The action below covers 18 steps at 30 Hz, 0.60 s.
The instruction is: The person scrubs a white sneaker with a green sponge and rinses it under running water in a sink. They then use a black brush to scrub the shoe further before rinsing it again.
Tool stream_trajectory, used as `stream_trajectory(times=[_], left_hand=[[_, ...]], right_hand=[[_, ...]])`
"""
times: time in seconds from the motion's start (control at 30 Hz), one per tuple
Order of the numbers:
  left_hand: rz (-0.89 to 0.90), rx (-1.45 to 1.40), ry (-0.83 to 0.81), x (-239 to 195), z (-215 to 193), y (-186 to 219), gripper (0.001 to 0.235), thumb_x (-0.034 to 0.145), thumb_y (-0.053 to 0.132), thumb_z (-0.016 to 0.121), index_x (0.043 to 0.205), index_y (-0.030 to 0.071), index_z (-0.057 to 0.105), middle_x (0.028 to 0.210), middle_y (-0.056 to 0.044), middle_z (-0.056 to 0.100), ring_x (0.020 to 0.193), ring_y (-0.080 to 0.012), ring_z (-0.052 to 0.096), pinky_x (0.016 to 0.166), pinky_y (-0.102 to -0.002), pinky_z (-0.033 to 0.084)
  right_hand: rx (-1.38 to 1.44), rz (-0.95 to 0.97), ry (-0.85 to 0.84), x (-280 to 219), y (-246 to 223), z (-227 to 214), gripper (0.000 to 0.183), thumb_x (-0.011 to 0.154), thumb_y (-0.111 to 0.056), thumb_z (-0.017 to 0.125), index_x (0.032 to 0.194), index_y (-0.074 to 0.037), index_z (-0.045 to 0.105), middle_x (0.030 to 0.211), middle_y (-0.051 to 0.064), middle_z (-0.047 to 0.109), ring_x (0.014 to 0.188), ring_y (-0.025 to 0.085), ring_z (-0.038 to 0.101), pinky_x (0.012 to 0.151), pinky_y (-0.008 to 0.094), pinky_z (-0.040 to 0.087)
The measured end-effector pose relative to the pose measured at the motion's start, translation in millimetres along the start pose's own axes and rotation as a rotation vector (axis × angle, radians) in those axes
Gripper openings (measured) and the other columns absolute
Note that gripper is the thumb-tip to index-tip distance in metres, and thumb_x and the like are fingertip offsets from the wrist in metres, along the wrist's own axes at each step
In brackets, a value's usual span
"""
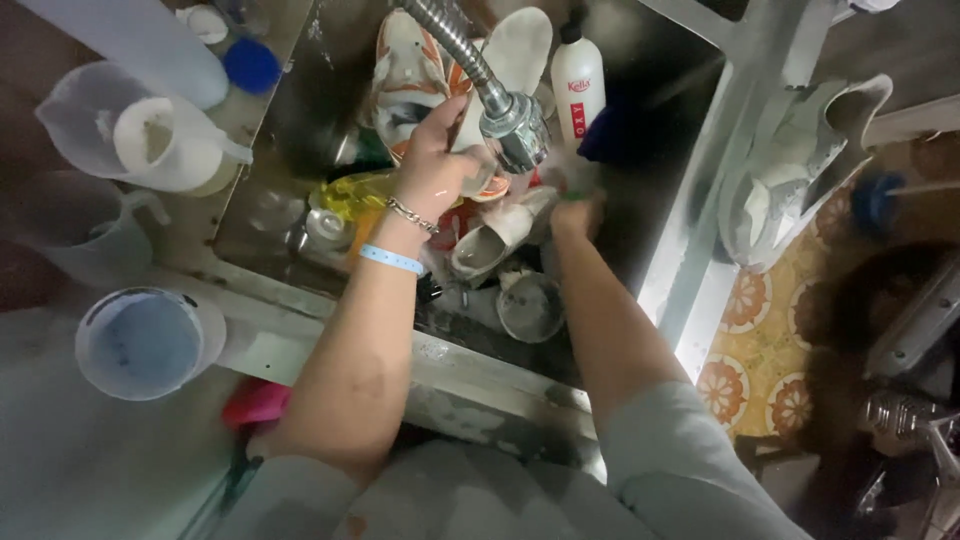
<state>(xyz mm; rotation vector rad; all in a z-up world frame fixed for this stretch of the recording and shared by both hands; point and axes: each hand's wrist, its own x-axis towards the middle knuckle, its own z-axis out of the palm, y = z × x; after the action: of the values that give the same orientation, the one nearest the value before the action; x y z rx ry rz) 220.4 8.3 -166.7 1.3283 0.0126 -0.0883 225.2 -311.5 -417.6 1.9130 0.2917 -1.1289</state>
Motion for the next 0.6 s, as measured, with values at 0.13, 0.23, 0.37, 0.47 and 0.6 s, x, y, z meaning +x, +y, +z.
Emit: stream_trajectory(times=[0.13, 0.23, 0.37, 0.47, 0.6], left_hand=[[-0.032, 0.084, 0.064, -0.2, -0.5, 5.6, 0.068, 0.081, -0.009, 0.071, 0.145, 0.012, 0.082, 0.127, 0.000, 0.086, 0.117, -0.0195, 0.077, 0.106, -0.034, 0.063], [-0.116, 0.195, 0.105, -9.2, 7.3, 31.8, 0.068, 0.085, -0.001, 0.068, 0.149, 0.015, 0.083, 0.129, -0.001, 0.091, 0.120, -0.0213, 0.083, 0.107, -0.035, 0.065], [-0.128, 0.220, 0.096, -11.4, 12.5, 32.4, 0.052, 0.090, 0.000, 0.066, 0.137, 0.012, 0.081, 0.127, -0.007, 0.083, 0.116, -0.0244, 0.076, 0.099, -0.037, 0.064], [-0.235, 0.172, 0.135, -11.4, 16.0, 45.6, 0.065, 0.089, 0.003, 0.060, 0.150, 0.013, 0.082, 0.132, -0.007, 0.090, 0.114, -0.0223, 0.091, 0.085, -0.032, 0.081], [-0.112, 0.359, 0.182, 3.9, 3.5, 2.1, 0.049, 0.104, 0.023, 0.067, 0.150, 0.015, 0.082, 0.149, -0.007, 0.089, 0.139, -0.0284, 0.080, 0.116, -0.045, 0.061]], right_hand=[[0.503, 0.225, 0.246, 25.1, -1.6, 6.1, 0.020, 0.119, -0.019, 0.075, 0.127, -0.025, 0.092, 0.114, 0.002, 0.093, 0.097, 0.025, 0.090, 0.089, 0.050, 0.070], [0.965, 0.321, 0.359, 2.5, 1.2, -4.5, 0.022, 0.120, -0.023, 0.072, 0.136, -0.025, 0.087, 0.118, 0.003, 0.092, 0.102, 0.024, 0.090, 0.094, 0.046, 0.070], [1.807, 0.470, 0.552, -25.0, 12.6, -18.9, 0.032, 0.123, -0.031, 0.066, 0.151, -0.023, 0.080, 0.126, 0.004, 0.091, 0.110, 0.020, 0.090, 0.101, 0.038, 0.070], [2.371, 0.564, 0.660, -45.1, 16.9, -39.6, 0.041, 0.125, -0.037, 0.062, 0.161, -0.022, 0.075, 0.131, 0.005, 0.090, 0.116, 0.018, 0.090, 0.107, 0.033, 0.070], [2.937, 0.670, 0.749, -88.4, 43.6, -54.0, 0.050, 0.127, -0.042, 0.058, 0.170, -0.021, 0.071, 0.136, 0.006, 0.089, 0.122, 0.016, 0.089, 0.112, 0.028, 0.070]])
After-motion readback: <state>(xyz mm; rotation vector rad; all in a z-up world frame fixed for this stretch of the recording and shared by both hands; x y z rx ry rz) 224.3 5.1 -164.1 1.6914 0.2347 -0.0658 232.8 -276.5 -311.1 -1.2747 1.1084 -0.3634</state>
